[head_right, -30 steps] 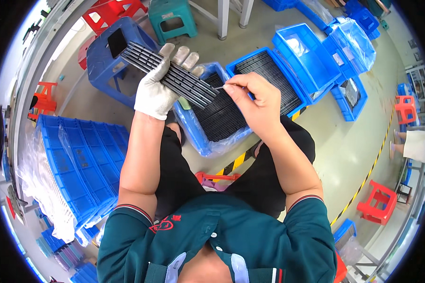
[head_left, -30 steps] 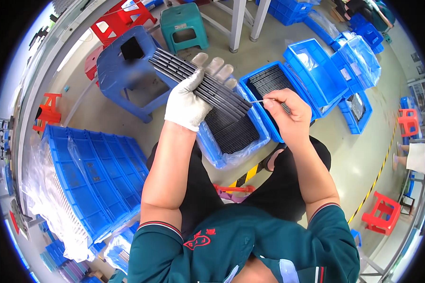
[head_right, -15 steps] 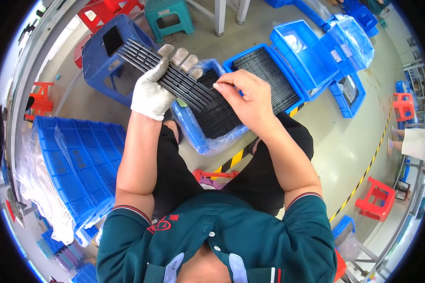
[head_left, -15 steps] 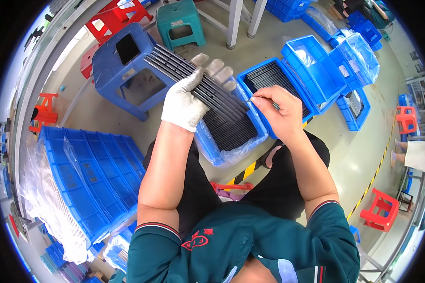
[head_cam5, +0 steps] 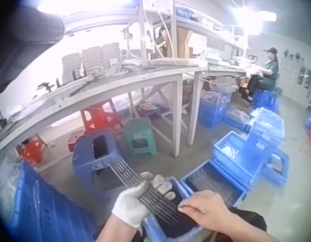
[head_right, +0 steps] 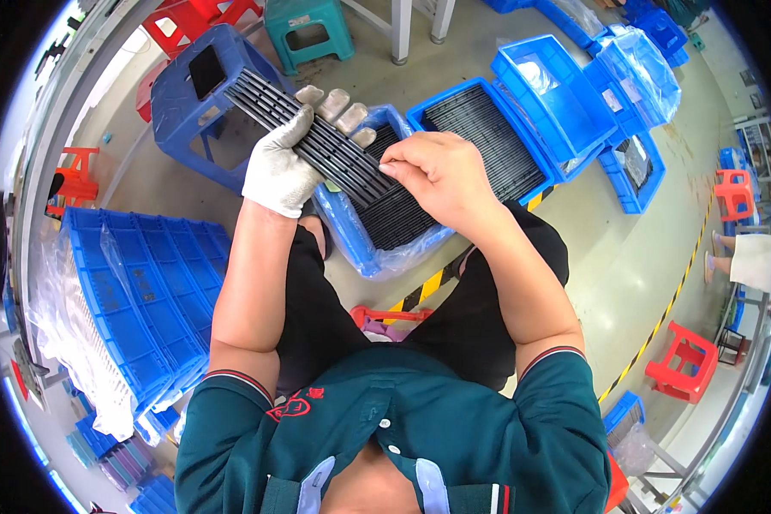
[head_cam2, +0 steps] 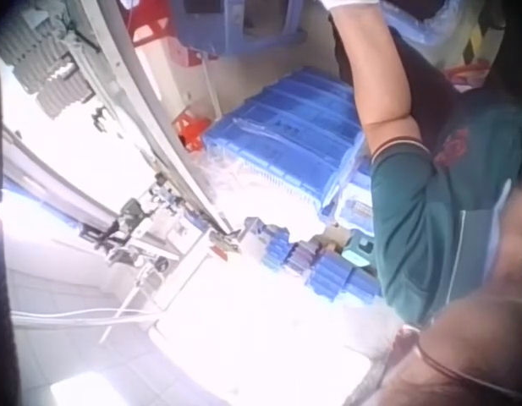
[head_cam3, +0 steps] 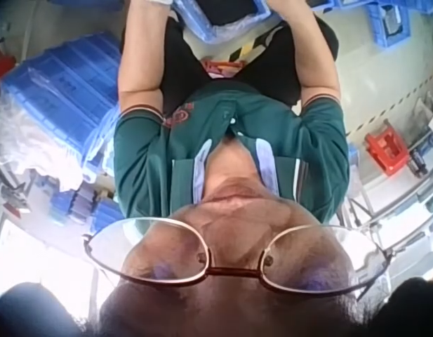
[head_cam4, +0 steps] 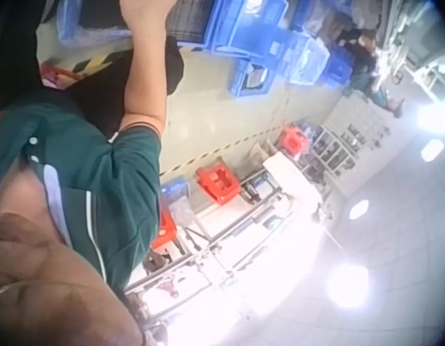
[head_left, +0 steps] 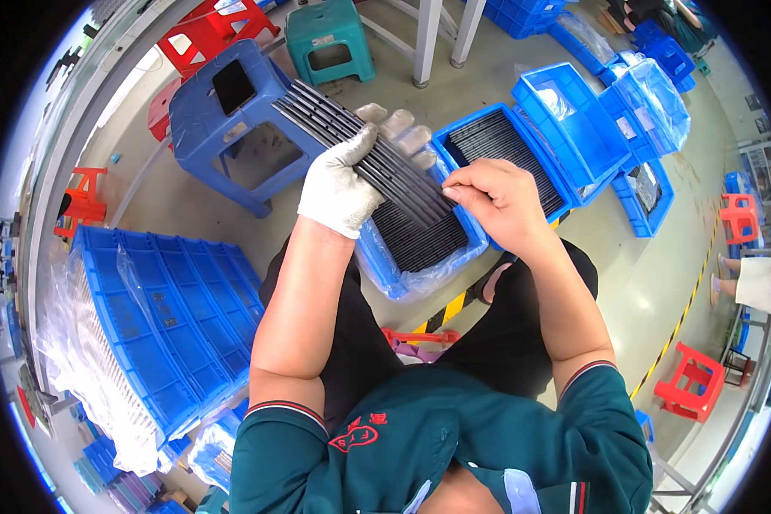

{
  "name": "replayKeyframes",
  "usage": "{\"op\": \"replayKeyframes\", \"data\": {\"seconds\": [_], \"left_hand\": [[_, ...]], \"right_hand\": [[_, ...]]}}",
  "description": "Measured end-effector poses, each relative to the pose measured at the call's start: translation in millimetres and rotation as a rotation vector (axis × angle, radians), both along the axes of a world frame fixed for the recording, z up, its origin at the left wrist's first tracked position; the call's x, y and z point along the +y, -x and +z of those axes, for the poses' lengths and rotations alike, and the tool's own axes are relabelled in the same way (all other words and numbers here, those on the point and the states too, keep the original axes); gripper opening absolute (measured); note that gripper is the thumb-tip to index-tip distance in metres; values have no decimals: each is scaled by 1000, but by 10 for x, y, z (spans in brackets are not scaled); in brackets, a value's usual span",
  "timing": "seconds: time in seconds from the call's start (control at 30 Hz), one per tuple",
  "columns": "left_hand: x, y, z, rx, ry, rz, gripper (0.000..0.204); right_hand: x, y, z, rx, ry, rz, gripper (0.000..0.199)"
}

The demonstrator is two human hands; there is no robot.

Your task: Manually sorting and placing thin black components into a slotted storage tray for organization.

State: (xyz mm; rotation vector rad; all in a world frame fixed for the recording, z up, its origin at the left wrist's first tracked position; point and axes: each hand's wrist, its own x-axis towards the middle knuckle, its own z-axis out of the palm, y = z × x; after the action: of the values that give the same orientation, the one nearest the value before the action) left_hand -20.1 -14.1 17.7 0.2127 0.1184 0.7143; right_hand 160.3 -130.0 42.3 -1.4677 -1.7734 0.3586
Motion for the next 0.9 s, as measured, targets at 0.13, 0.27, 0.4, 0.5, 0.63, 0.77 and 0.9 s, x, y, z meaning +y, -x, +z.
{"op": "replayKeyframes", "data": {"seconds": [0.13,0.27,0.4,0.5,0.63,0.77,0.9], "left_hand": [[0,4,33,80,5,5,18],[56,10,-45,114,20,32,18],[54,-11,6,221,81,95,18],[49,-8,3,219,67,96,18],[55,2,6,256,62,102,18],[12,-7,62,272,51,107,18],[38,6,-20,247,73,123,19]], "right_hand": [[-6,16,-6,21,-24,-52,5],[-7,22,8,98,-81,-112,7],[10,76,-17,-8,-123,-75,8],[33,83,-53,-79,-140,-66,10],[40,106,-38,-198,-198,-41,10],[61,140,-32,-231,-238,-11,10],[111,114,-58,-235,-266,22,12]]}}
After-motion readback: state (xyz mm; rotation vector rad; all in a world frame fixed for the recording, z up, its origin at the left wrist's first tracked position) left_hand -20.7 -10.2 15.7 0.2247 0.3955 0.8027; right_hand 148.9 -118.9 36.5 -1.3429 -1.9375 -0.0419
